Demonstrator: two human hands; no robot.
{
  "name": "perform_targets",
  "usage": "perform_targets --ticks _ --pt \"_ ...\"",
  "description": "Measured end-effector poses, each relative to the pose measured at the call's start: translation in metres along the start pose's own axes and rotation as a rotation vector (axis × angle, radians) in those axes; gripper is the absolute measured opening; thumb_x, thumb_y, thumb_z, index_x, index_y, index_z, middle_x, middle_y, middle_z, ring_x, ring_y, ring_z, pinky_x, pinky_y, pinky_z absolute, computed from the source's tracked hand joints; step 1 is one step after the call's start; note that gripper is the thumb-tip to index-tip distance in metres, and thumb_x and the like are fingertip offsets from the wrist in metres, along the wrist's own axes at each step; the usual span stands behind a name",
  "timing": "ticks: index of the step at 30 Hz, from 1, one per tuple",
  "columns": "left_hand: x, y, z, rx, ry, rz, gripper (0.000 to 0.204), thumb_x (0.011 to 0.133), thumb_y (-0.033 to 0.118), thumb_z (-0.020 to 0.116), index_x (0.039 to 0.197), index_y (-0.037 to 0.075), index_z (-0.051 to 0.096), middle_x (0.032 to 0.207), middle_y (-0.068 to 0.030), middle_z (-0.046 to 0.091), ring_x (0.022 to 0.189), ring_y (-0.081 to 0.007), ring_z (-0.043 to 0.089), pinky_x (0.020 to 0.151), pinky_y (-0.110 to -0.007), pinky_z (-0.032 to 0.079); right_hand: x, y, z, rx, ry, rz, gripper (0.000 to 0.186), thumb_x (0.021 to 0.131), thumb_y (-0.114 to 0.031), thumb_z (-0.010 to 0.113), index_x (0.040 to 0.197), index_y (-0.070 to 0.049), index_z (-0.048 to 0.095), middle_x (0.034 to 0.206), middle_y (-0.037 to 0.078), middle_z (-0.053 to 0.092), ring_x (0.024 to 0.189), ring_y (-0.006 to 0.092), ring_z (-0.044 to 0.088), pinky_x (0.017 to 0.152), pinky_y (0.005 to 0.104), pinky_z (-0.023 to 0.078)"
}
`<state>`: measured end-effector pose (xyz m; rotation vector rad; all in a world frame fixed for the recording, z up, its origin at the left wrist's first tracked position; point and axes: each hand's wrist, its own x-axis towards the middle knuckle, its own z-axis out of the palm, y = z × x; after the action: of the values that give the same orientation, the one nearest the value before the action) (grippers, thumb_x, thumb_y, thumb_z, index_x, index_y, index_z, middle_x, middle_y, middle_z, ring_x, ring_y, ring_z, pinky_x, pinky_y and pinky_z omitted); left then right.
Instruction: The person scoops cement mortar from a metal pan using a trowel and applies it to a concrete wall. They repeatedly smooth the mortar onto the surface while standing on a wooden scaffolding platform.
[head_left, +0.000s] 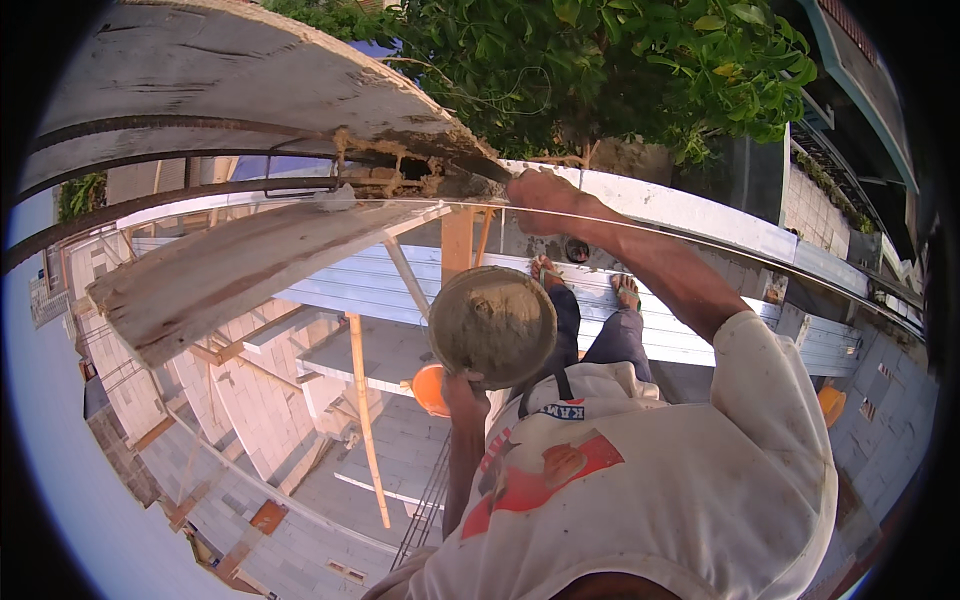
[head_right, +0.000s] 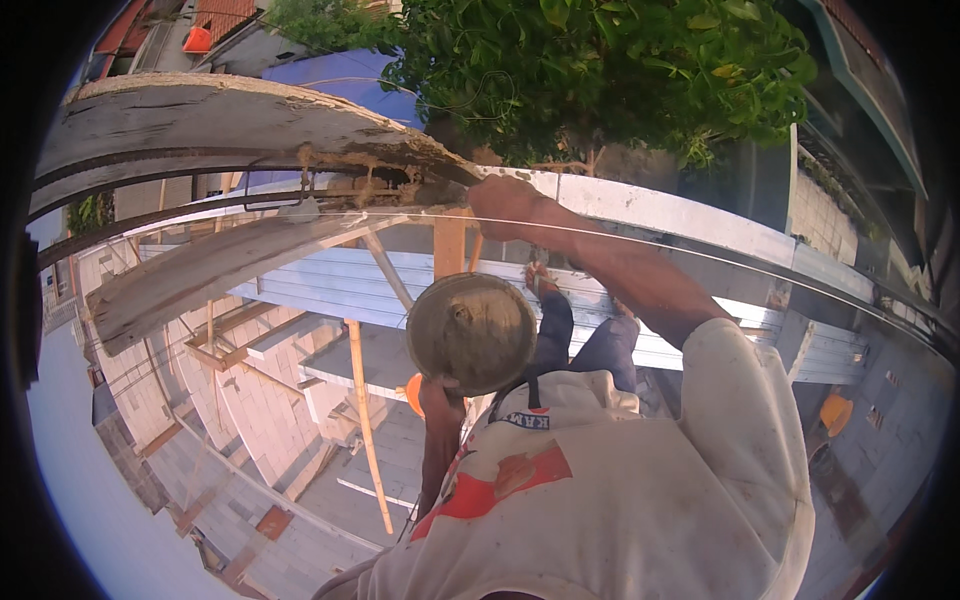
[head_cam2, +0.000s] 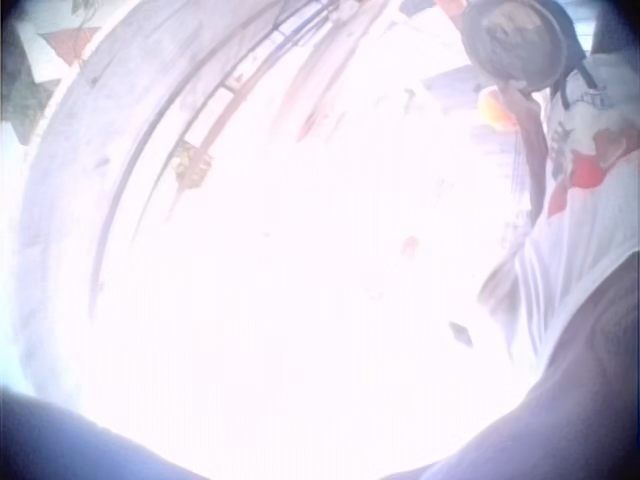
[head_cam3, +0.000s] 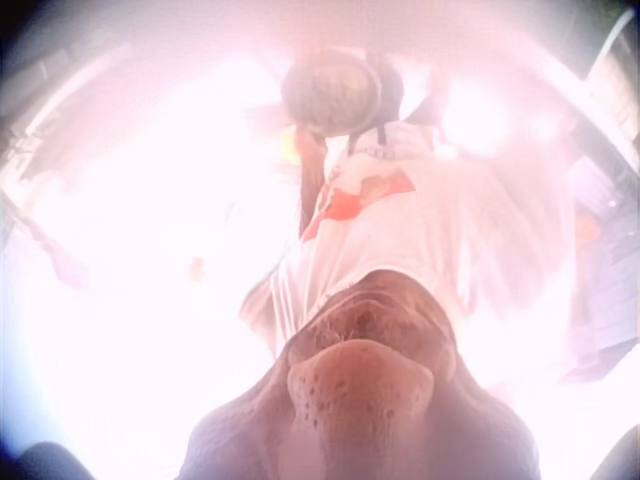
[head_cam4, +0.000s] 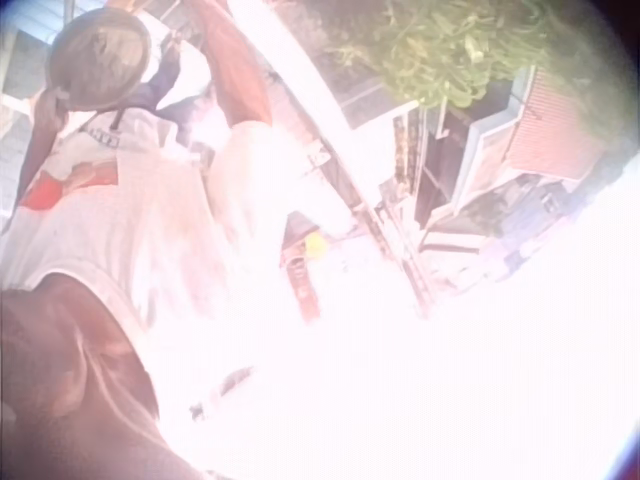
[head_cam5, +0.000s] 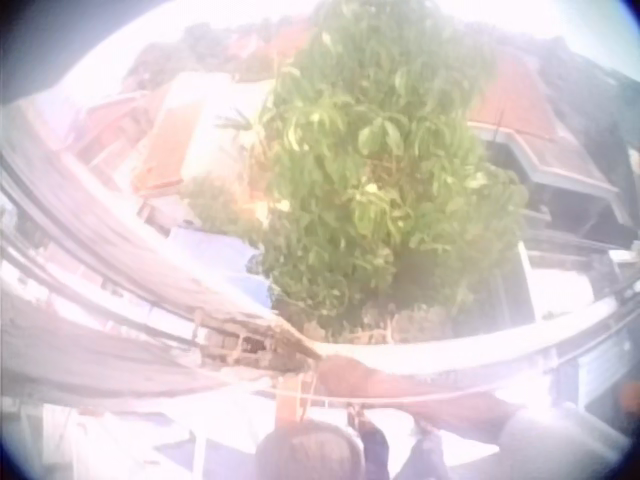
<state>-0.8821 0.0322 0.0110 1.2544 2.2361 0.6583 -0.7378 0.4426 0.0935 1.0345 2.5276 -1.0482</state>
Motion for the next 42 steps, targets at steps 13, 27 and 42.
perform_targets --ticks 13,27,42 --pt "0.011 0.024 0.001 -0.700 -0.044 -0.737 0.020 0.068 -0.001 0.057 0.088 0.005 0.058 0.082 -0.0050 0.059 0.079 -0.0207 0.061 0.069 -0.033 0.050 -0.027 0.038 0.001 -0.266 0.102 -0.174 0.014 0.080 -0.009 0.061 0.084 0.000 0.070 0.083 0.018 0.070 0.075 0.0329 0.072 0.061 0.0449 0.057" --pt "0.021 0.044 0.004 -1.140 0.149 -0.962 0.027 0.067 -0.005 0.053 0.093 0.003 0.057 0.085 -0.0059 0.059 0.080 -0.0212 0.062 0.073 -0.034 0.052 -0.004 -0.017 0.034 -0.110 0.046 -0.009 0.020 0.079 -0.005 0.060 0.094 0.004 0.069 0.089 0.025 0.069 0.087 0.0358 0.072 0.071 0.0455 0.059" --pt "0.002 -0.001 0.024 -0.907 0.156 -0.622 0.015 0.068 -0.001 0.057 0.081 0.006 0.058 0.081 -0.0049 0.061 0.072 -0.0227 0.064 0.059 -0.034 0.050 -0.017 0.002 0.026 -0.234 0.328 -0.035 0.019 0.084 -0.007 0.057 0.096 0.002 0.069 0.087 0.024 0.069 0.084 0.0339 0.072 0.068 0.0433 0.060"
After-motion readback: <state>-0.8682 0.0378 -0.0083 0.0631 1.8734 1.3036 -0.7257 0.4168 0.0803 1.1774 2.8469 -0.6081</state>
